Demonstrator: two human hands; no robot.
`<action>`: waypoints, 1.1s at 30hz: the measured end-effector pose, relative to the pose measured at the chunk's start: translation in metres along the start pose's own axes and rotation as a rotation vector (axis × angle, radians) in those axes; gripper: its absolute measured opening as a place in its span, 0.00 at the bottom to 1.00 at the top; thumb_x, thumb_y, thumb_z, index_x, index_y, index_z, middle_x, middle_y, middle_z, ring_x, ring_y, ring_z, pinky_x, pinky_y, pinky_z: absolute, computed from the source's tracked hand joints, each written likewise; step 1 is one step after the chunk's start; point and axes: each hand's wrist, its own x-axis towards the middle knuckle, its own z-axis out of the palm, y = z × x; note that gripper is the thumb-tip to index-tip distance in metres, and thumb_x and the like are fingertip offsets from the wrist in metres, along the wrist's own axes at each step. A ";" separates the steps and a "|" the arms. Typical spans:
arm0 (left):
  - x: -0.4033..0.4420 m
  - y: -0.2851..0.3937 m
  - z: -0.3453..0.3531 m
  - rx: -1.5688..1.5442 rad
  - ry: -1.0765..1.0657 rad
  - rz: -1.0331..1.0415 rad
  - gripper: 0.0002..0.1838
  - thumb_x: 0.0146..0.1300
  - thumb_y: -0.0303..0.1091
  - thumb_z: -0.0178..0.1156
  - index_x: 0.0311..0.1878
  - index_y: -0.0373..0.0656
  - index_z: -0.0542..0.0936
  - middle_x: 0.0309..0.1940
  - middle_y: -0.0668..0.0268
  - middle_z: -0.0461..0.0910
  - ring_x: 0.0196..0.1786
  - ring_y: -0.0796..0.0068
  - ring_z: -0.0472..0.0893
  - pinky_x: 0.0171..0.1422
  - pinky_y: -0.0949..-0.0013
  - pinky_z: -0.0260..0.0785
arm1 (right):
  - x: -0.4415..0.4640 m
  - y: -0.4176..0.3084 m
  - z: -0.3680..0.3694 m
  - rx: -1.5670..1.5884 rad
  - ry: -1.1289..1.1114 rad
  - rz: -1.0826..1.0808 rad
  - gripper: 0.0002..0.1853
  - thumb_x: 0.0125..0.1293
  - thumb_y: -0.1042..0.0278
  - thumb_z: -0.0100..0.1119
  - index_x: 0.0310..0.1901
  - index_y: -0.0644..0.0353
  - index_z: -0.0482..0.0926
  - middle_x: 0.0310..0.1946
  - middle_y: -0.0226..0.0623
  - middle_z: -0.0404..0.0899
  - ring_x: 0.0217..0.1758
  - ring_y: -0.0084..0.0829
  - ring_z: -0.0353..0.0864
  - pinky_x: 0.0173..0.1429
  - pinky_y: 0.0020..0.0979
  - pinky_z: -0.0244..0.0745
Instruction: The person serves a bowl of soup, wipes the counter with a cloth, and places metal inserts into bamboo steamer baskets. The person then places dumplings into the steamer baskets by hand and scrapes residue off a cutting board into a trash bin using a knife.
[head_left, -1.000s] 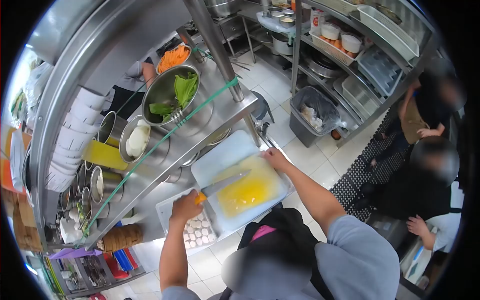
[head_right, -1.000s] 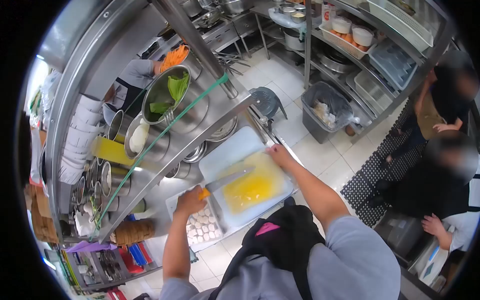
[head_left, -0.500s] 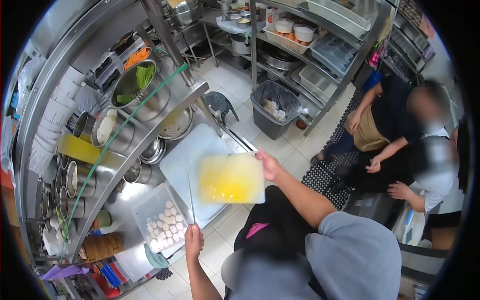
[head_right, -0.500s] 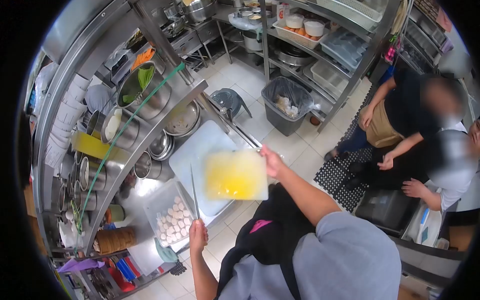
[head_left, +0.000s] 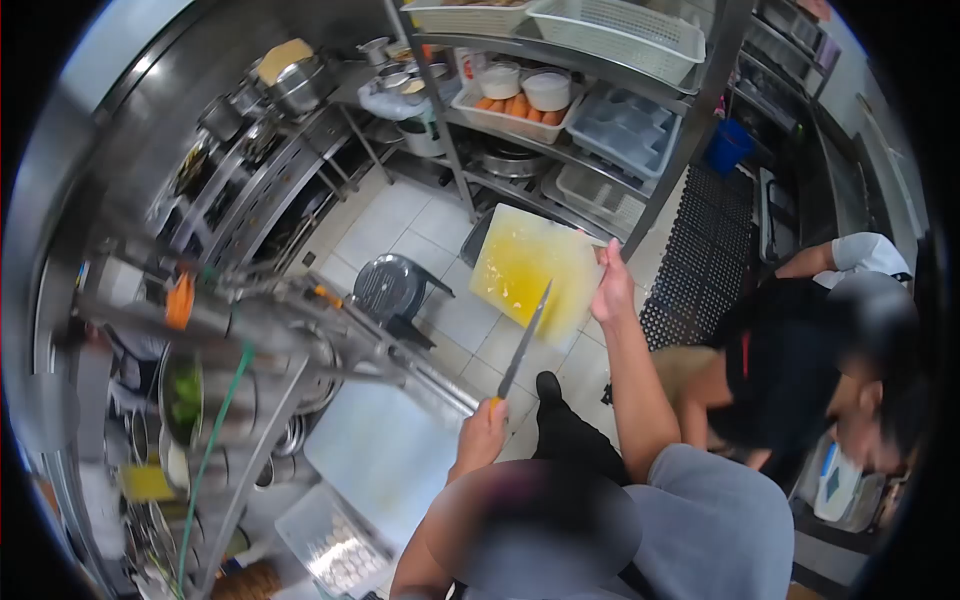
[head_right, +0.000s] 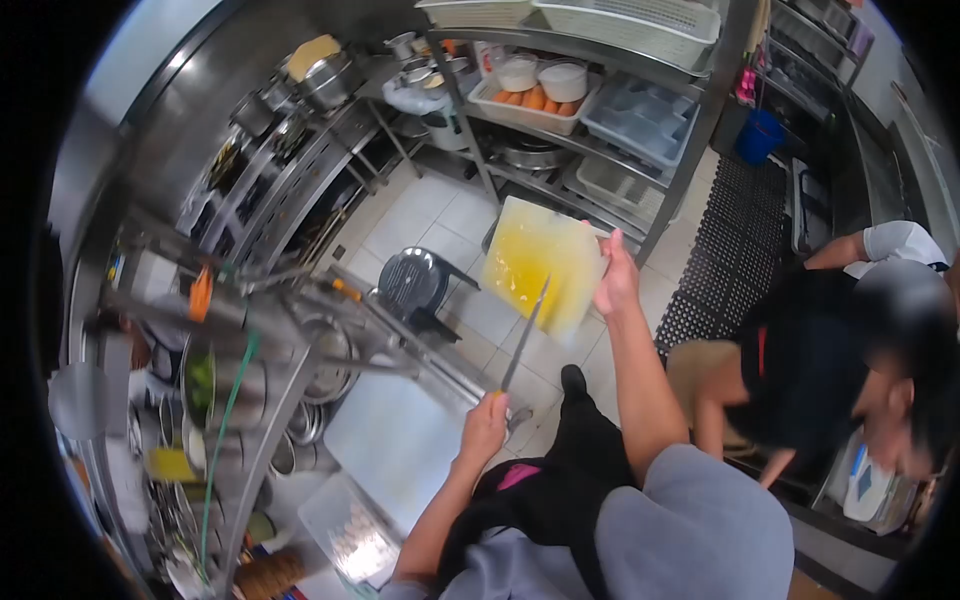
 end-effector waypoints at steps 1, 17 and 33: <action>0.032 0.010 0.011 0.010 -0.020 0.003 0.22 0.78 0.52 0.48 0.43 0.40 0.77 0.33 0.41 0.82 0.42 0.31 0.80 0.44 0.39 0.70 | 0.022 0.000 -0.010 -0.024 0.041 -0.016 0.24 0.82 0.47 0.42 0.28 0.53 0.68 0.65 0.49 0.75 0.67 0.41 0.75 0.71 0.43 0.71; 0.339 -0.095 0.152 -0.027 -0.046 -0.220 0.29 0.79 0.53 0.42 0.38 0.36 0.79 0.38 0.38 0.81 0.47 0.29 0.78 0.52 0.40 0.70 | 0.171 -0.051 -0.070 -0.217 0.206 -0.048 0.22 0.84 0.50 0.39 0.30 0.53 0.65 0.71 0.50 0.70 0.71 0.40 0.71 0.76 0.41 0.64; 0.327 -0.044 0.182 -0.080 -0.247 -0.113 0.25 0.80 0.51 0.44 0.40 0.37 0.77 0.37 0.40 0.81 0.46 0.31 0.79 0.50 0.40 0.70 | 0.204 0.031 -0.166 -0.321 0.378 0.101 0.32 0.82 0.44 0.41 0.66 0.69 0.71 0.64 0.45 0.77 0.65 0.37 0.76 0.71 0.37 0.68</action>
